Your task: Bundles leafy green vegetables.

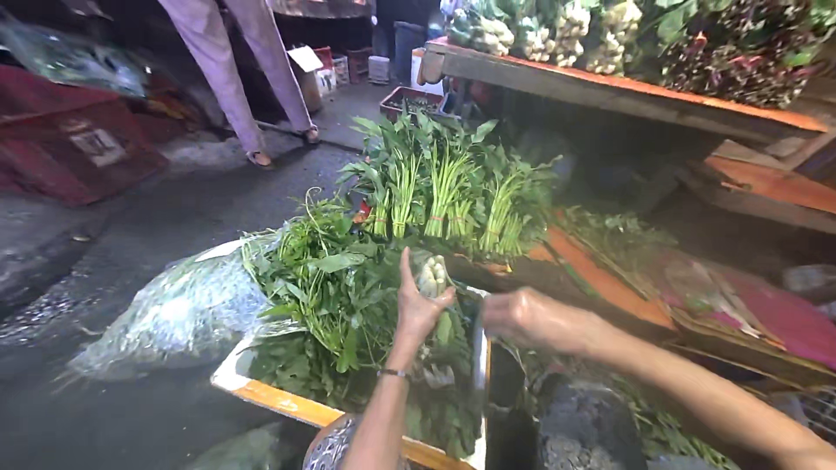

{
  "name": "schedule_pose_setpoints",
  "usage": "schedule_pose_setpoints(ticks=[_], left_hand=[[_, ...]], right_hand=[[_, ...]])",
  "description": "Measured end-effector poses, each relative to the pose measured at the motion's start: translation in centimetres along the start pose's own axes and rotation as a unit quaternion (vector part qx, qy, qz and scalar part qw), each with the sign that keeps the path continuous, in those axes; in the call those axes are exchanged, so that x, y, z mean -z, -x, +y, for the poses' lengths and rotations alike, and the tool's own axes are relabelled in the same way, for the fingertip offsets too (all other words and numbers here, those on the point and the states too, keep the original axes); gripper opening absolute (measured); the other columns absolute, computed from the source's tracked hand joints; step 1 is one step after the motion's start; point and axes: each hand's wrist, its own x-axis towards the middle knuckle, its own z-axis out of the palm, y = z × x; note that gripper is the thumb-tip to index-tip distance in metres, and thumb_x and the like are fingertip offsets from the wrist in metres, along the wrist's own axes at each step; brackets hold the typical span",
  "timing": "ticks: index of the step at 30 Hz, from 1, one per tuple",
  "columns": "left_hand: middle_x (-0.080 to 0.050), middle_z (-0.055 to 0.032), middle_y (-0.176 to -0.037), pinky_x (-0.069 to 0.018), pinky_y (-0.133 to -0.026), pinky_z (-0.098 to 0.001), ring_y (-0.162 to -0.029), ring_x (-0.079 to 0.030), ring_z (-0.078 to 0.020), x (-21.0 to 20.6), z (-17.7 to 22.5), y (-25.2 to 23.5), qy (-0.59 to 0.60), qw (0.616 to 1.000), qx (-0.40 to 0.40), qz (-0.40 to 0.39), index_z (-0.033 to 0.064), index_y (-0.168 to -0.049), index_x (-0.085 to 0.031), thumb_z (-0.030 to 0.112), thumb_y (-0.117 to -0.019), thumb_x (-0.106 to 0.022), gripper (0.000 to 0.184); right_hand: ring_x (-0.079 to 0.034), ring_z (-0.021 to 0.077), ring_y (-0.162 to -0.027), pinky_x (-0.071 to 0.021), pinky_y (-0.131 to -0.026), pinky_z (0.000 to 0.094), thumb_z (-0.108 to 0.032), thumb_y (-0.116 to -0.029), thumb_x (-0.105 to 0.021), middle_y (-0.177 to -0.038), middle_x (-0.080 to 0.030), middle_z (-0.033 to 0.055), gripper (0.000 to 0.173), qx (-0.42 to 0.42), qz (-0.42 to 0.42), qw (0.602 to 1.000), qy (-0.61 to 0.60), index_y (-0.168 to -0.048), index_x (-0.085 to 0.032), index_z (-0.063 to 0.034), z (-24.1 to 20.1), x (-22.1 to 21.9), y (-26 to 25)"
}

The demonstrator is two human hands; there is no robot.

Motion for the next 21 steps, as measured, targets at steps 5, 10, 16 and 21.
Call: schedule_pose_setpoints(ticks=[5,10,16,21], left_hand=[[-0.061,-0.0294,-0.131,-0.0557,-0.095,-0.0448,-0.111,-0.067,-0.0315,-0.5,0.0,0.4,-0.044,0.999,0.001,-0.004,0.0026,-0.162,-0.015,0.012,-0.0732,-0.088,0.115],[-0.053,-0.029,-0.142,-0.0537,-0.098,-0.0421,-0.119,-0.063,-0.0289,-0.5,0.4,0.7,0.005,1.0,0.004,0.009,0.004,-0.161,-0.019,0.009,-0.0721,-0.088,0.112],[-0.052,-0.025,-0.143,-0.0538,-0.095,-0.0296,-0.115,-0.063,-0.0155,-0.6,0.9,1.1,0.114,0.993,0.002,0.029,0.0021,-0.16,-0.021,0.003,-0.0714,-0.084,0.109],[-0.058,-0.026,-0.134,-0.0572,-0.091,-0.0347,-0.108,-0.067,-0.0203,-1.3,0.4,1.0,0.096,0.994,-0.016,0.047,0.0025,-0.16,-0.017,0.002,-0.0674,-0.086,0.115]], right_hand=[[-0.071,0.0215,-0.091,-0.0589,-0.084,0.0339,-0.013,-0.1014,-0.06,-0.096,-0.073,0.0088,0.017,0.165,0.076,0.982,-0.042,-0.094,-0.074,-0.0062,-4.6,-2.3,-1.4],[-0.072,0.02,-0.106,-0.0414,-0.115,0.047,-0.017,-0.1006,-0.065,-0.099,-0.078,0.0085,0.018,0.178,0.211,0.947,-0.166,-0.095,-0.077,-0.0042,-7.3,-7.9,-2.3],[-0.041,0.0129,-0.148,-0.0222,-0.127,0.0524,-0.041,-0.1086,-0.047,-0.148,-0.058,-0.0028,0.039,0.015,0.428,0.903,0.013,-0.14,-0.059,-0.02,-5.0,-12.7,-2.7],[-0.05,0.0188,-0.142,-0.029,-0.122,0.0566,-0.06,-0.0927,-0.065,-0.151,-0.054,0.0137,0.081,-0.184,0.474,0.86,-0.033,-0.151,-0.048,-0.0056,-2.7,-13.1,-2.6]])
